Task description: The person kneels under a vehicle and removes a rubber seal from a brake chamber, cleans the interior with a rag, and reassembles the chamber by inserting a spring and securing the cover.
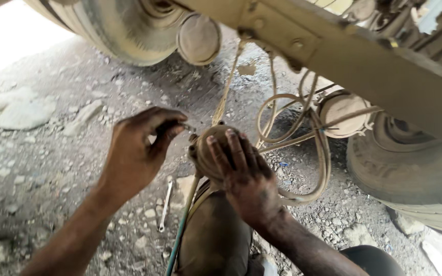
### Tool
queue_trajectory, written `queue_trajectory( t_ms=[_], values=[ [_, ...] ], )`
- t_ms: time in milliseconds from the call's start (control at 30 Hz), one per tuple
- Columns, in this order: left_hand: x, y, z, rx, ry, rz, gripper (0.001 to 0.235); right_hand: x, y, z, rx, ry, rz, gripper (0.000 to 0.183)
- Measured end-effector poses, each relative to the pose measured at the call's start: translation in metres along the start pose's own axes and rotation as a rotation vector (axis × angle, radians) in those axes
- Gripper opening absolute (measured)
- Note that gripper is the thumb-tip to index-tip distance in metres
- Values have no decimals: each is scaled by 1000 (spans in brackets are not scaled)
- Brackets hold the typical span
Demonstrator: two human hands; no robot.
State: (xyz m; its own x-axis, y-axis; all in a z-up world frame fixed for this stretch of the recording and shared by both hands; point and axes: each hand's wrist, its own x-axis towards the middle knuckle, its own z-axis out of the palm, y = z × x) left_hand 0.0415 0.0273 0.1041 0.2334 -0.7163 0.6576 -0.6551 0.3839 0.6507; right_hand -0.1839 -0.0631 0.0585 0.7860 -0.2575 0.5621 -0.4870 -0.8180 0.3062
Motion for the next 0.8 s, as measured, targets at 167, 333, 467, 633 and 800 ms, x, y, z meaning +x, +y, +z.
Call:
queue_trajectory(
  t_ms=[167,333,467,633,800],
  values=[
    [-22,-14,11,75,-36,87,19,1,1,2,-3,7,-8,59],
    [-20,-19,20,157,-63,160,24,2,-1,-3,4,26,7,58],
    [-16,-18,22,200,-118,126,24,2,-2,-6,10,20,18,57],
    [-13,-15,22,174,-79,196,25,3,-3,-13,-9,-3,29,59],
    [-11,-21,25,196,-137,153,14,5,-4,-15,-20,18,18,58]
  ],
)
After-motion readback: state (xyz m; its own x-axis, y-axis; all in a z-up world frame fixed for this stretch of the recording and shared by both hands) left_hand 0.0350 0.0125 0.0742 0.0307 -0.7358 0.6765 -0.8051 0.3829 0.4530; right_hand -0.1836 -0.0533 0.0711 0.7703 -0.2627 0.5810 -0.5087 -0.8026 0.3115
